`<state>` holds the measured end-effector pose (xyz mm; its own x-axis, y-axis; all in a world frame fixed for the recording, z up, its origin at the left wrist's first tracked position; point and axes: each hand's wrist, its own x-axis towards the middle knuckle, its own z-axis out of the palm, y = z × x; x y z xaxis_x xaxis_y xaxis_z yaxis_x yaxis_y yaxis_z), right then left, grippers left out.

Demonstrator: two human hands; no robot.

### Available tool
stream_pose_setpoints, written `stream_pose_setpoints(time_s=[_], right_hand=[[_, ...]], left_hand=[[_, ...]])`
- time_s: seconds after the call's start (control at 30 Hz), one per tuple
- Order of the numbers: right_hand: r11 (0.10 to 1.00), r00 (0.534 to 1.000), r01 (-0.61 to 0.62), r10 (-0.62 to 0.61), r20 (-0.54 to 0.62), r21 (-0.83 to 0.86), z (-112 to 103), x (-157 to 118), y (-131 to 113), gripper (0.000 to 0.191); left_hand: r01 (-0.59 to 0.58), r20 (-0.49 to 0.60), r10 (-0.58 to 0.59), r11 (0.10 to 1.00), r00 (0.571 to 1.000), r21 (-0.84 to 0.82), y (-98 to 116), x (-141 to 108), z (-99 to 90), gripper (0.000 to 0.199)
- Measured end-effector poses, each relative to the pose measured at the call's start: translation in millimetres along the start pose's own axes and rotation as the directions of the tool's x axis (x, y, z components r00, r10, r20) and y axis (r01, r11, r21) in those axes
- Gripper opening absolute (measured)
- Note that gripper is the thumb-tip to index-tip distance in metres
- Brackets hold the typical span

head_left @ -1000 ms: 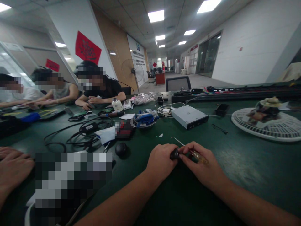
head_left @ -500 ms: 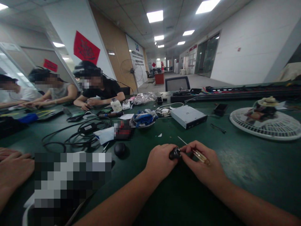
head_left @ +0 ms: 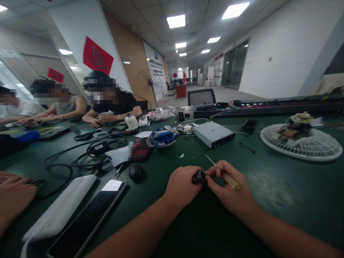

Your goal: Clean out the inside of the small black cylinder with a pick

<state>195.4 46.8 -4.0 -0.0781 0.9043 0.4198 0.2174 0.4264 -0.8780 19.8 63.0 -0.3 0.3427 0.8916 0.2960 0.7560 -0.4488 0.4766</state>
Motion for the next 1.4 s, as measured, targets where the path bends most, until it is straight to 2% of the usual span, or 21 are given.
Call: stream_pose_setpoints(time_s=[0.23, 0.37, 0.63, 0.8, 0.93, 1.03, 1.17, 1.27, 1.4], right_hand=[[0.99, 0.997, -0.057, 0.05, 0.055, 0.128, 0, 2, 6, 0.027], [0.99, 0.995, -0.07, 0.059, 0.086, 0.124, -1, 3, 6, 0.027], [0.998, 0.984, 0.063, -0.065, 0.167, 0.015, 0, -2, 2, 0.024], [0.997, 0.984, 0.059, -0.066, 0.163, 0.049, 1, -3, 2, 0.021], [0.99, 0.981, 0.032, -0.058, 0.187, 0.138, -1, -5, -1, 0.012], [0.983, 0.986, 0.073, -0.096, 0.134, 0.169, -4, -6, -1, 0.024], [0.98, 0.98, 0.167, -0.177, 0.093, 0.109, -8, -7, 2, 0.032], [0.98, 0.976, 0.182, -0.189, 0.108, 0.075, -8, -6, 0, 0.032], [0.984, 0.967, 0.171, -0.176, 0.183, 0.039, -7, -4, -5, 0.027]], left_hand=[[-0.028, 0.014, 0.027, 0.999, 1.0, 0.027, 0, 0, -0.1, 0.02], [-0.023, 0.022, 0.021, 0.998, 1.0, 0.054, 0, 0, -0.2, 0.016], [-0.002, 0.014, 0.002, 1.0, 1.0, 0.028, 0, 0, -1.9, 0.019], [-0.002, 0.009, 0.001, 0.998, 1.0, 0.059, 1, 1, -2.7, 0.017], [-0.003, -0.059, 0.009, 0.996, 0.998, 0.093, 3, 1, -2.0, 0.017], [0.04, -0.134, -0.026, 0.993, 0.991, 0.109, 2, 1, -1.5, 0.015], [0.097, -0.198, -0.077, 0.991, 0.977, 0.094, 0, 1, -1.1, 0.009], [0.097, -0.197, -0.08, 0.992, 0.977, 0.075, 0, 2, -1.1, 0.01], [0.029, -0.145, -0.02, 0.998, 0.989, 0.058, 1, 1, -1.8, 0.014]])
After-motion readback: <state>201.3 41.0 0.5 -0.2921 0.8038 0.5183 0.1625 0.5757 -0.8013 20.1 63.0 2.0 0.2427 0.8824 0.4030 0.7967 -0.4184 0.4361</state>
